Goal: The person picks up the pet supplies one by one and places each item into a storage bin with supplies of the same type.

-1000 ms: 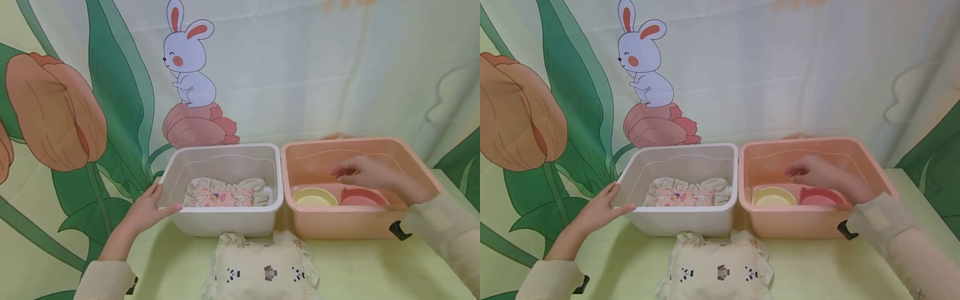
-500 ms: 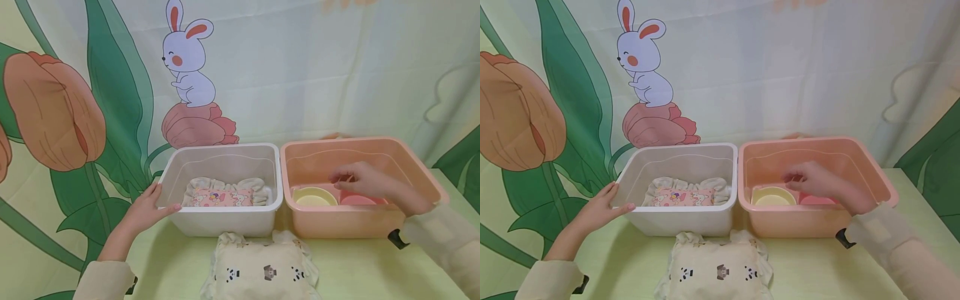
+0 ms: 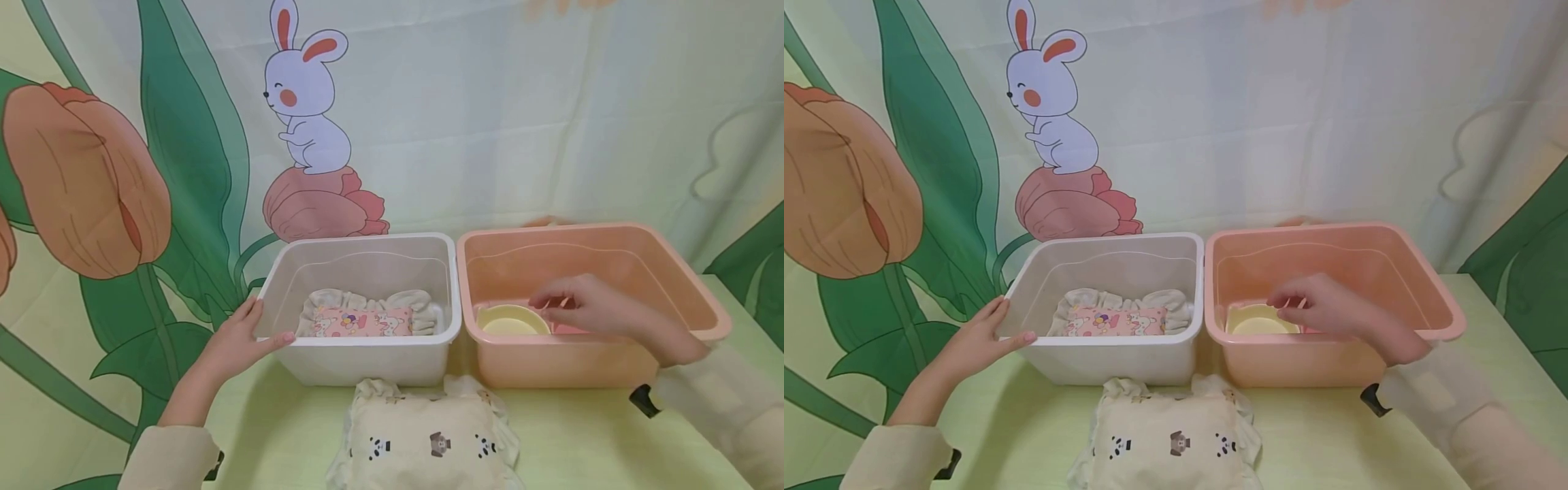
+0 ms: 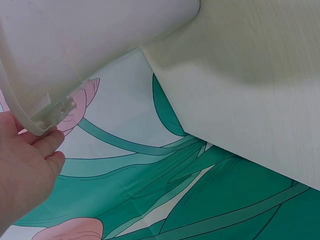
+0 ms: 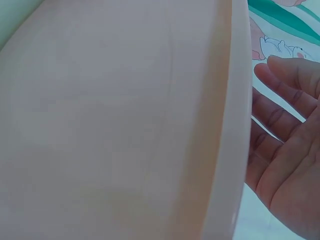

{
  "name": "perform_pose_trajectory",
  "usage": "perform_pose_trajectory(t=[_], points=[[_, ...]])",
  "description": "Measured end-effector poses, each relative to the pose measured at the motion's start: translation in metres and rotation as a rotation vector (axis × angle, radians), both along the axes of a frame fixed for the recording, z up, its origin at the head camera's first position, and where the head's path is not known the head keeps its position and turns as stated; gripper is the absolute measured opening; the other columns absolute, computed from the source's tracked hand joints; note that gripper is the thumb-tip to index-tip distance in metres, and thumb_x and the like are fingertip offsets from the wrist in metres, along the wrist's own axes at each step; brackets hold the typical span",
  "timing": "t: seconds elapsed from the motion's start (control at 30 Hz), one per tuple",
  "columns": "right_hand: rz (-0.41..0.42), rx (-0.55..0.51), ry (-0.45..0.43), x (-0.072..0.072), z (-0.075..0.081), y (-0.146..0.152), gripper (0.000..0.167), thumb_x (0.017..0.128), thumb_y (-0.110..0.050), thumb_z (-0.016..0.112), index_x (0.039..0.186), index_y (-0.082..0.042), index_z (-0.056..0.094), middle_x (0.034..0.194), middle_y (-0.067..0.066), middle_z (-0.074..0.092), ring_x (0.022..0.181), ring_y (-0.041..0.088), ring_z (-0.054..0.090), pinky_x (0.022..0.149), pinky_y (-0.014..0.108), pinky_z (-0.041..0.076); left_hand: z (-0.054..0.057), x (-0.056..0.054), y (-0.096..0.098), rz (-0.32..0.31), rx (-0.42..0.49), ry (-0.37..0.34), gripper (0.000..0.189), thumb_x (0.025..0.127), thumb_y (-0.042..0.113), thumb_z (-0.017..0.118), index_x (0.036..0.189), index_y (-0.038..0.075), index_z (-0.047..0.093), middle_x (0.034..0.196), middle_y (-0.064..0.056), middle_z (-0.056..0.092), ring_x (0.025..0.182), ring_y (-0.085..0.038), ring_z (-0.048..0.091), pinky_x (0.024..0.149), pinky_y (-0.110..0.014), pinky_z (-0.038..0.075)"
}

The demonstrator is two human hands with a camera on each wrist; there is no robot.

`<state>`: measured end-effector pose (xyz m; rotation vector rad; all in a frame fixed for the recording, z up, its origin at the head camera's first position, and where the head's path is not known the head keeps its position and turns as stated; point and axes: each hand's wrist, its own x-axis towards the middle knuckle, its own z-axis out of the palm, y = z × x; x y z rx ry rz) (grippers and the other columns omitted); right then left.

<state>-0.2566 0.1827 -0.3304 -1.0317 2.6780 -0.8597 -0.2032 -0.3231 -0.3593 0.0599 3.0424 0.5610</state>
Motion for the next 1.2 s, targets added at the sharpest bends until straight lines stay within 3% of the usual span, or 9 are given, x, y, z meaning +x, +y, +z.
perform_pose_trajectory(t=[0.27, 0.77, 1.2], points=[[0.046, -0.019, 0.076, 0.003, -0.004, -0.002, 0.018, 0.081, -0.009, 0.061, 0.098, -0.014, 0.065, 0.093, -0.003, 0.065, 0.077, 0.005, 0.057, 0.068, 0.022, 0.05, 0.001, 0.0, 0.0, -0.002, -0.005, 0.0, 0.097, 0.078, 0.06, 0.052, 0.14, -0.003, 0.011, 0.145, -0.024, 0.012, 0.126, -0.047, 0.024, 0.093, -0.062, 0.029], [0.105, -0.077, 0.075, 0.016, -0.002, -0.01, 0.02, 0.082, -0.016, 0.062, 0.102, -0.011, 0.064, 0.097, 0.001, 0.066, 0.082, 0.006, 0.059, 0.069, 0.022, 0.051, 0.002, 0.0, 0.001, 0.001, -0.002, -0.012, 0.098, 0.077, 0.061, 0.051, 0.14, -0.002, 0.01, 0.145, -0.024, 0.011, 0.126, -0.047, 0.023, 0.092, -0.063, 0.029], [0.098, -0.103, 0.095, 0.023, -0.004, -0.016, 0.02, 0.082, -0.013, 0.062, 0.101, -0.011, 0.064, 0.095, 0.0, 0.066, 0.083, 0.005, 0.06, 0.07, 0.022, 0.051, 0.0, 0.0, 0.0, 0.004, -0.001, -0.017, 0.099, 0.077, 0.061, 0.051, 0.14, -0.002, 0.009, 0.145, -0.024, 0.01, 0.126, -0.047, 0.022, 0.093, -0.063, 0.028]])
